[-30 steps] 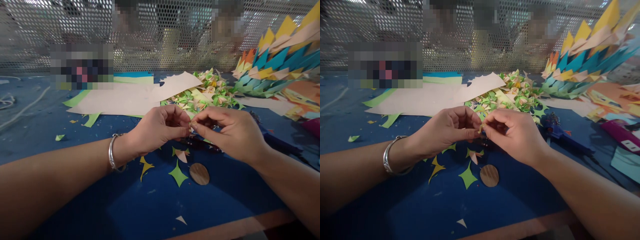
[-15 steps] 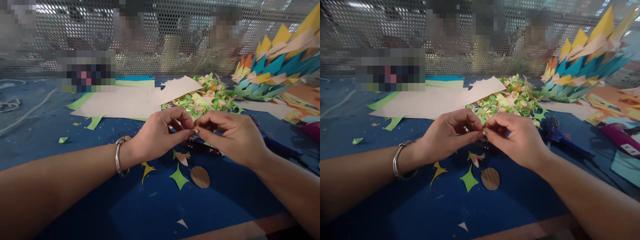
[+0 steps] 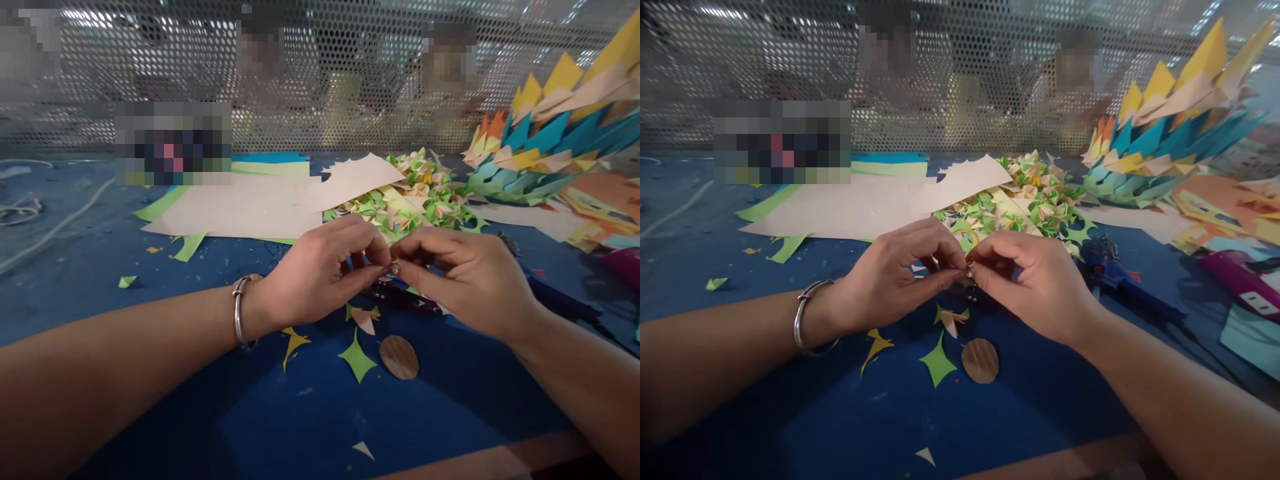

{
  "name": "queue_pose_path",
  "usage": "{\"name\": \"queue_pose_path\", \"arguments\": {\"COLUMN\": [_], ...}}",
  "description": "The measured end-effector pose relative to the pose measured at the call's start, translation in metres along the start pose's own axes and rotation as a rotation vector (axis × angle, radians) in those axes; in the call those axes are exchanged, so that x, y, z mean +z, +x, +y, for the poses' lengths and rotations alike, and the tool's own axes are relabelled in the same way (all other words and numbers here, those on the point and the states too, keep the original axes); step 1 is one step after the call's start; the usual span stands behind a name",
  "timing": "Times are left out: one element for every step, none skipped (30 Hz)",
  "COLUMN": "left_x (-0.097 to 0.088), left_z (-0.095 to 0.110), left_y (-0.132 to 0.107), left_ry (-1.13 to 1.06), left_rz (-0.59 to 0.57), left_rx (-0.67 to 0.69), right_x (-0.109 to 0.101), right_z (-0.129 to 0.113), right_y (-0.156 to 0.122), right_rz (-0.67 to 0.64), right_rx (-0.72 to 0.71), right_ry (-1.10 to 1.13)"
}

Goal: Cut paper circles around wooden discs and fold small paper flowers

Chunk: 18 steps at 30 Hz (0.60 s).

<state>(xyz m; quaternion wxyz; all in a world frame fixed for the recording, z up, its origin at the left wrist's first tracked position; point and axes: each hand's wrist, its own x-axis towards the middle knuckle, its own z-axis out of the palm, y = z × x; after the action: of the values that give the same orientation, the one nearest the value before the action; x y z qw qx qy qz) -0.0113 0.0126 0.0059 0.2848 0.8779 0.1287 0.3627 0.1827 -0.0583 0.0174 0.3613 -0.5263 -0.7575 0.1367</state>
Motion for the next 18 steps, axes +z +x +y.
{"name": "queue_pose_path", "arguments": {"left_x": [-0.0002, -0.0002, -0.0002, 0.0000, 0.0002, 0.0003, 0.0005, 0.0006, 0.0008, 0.0009, 0.0010, 0.0012, 0.0015, 0.0018, 0.0023, 0.0029, 0.0034, 0.0040], "left_z": [0.0006, 0.0014, 0.0022, 0.0029, 0.0034, 0.0036, 0.0034, 0.0030, 0.0024, 0.0017, 0.0010, 0.0004, -0.0002, -0.0007, -0.0011, -0.0015, -0.0017, -0.0018], "left_y": [0.0003, 0.0008, 0.0013, 0.0020, 0.0028, 0.0036, 0.0044, 0.0051, 0.0057, 0.0061, 0.0063, 0.0064, 0.0062, 0.0059, 0.0055, 0.0050, 0.0046, 0.0041], "left_ry": [-0.017, -0.048, -0.099, -0.167, -0.247, -0.332, -0.416, -0.491, -0.552, -0.596, -0.623, -0.630, -0.617, -0.588, -0.548, -0.504, -0.460, -0.414], "left_rz": [-0.003, -0.005, -0.008, -0.015, -0.028, -0.046, -0.066, -0.083, -0.097, -0.107, -0.111, -0.109, -0.104, -0.096, -0.085, -0.074, -0.064, -0.056], "left_rx": [-0.024, -0.069, -0.133, -0.211, -0.297, -0.381, -0.458, -0.521, -0.573, -0.614, -0.641, -0.653, -0.651, -0.639, -0.622, -0.601, -0.578, -0.557], "right_x": [-0.0004, -0.0008, -0.0012, -0.0016, -0.0020, -0.0022, -0.0024, -0.0024, -0.0023, -0.0022, -0.0020, -0.0019, -0.0018, -0.0018, -0.0019, -0.0020, -0.0020, -0.0021], "right_z": [-0.0005, -0.0010, -0.0015, -0.0020, -0.0023, -0.0024, -0.0024, -0.0021, -0.0017, -0.0012, -0.0006, 0.0001, 0.0007, 0.0013, 0.0018, 0.0024, 0.0028, 0.0033], "right_y": [0.0001, 0.0001, 0.0002, 0.0003, 0.0003, 0.0004, 0.0005, 0.0007, 0.0009, 0.0011, 0.0014, 0.0016, 0.0017, 0.0017, 0.0016, 0.0014, 0.0011, 0.0010], "right_rz": [-0.003, -0.003, -0.002, -0.002, -0.002, -0.004, -0.009, -0.015, -0.020, -0.027, -0.033, -0.039, -0.044, -0.051, -0.058, -0.065, -0.072, -0.079], "right_rx": [-0.001, -0.003, -0.005, -0.006, -0.007, -0.008, -0.011, -0.015, -0.021, -0.031, -0.044, -0.056, -0.067, -0.071, -0.070, -0.062, -0.047, -0.030], "right_ry": [0.004, 0.006, 0.005, 0.001, -0.005, -0.009, -0.012, -0.015, -0.019, -0.027, -0.037, -0.049, -0.060, -0.072, -0.079, -0.082, -0.080, -0.077]}}
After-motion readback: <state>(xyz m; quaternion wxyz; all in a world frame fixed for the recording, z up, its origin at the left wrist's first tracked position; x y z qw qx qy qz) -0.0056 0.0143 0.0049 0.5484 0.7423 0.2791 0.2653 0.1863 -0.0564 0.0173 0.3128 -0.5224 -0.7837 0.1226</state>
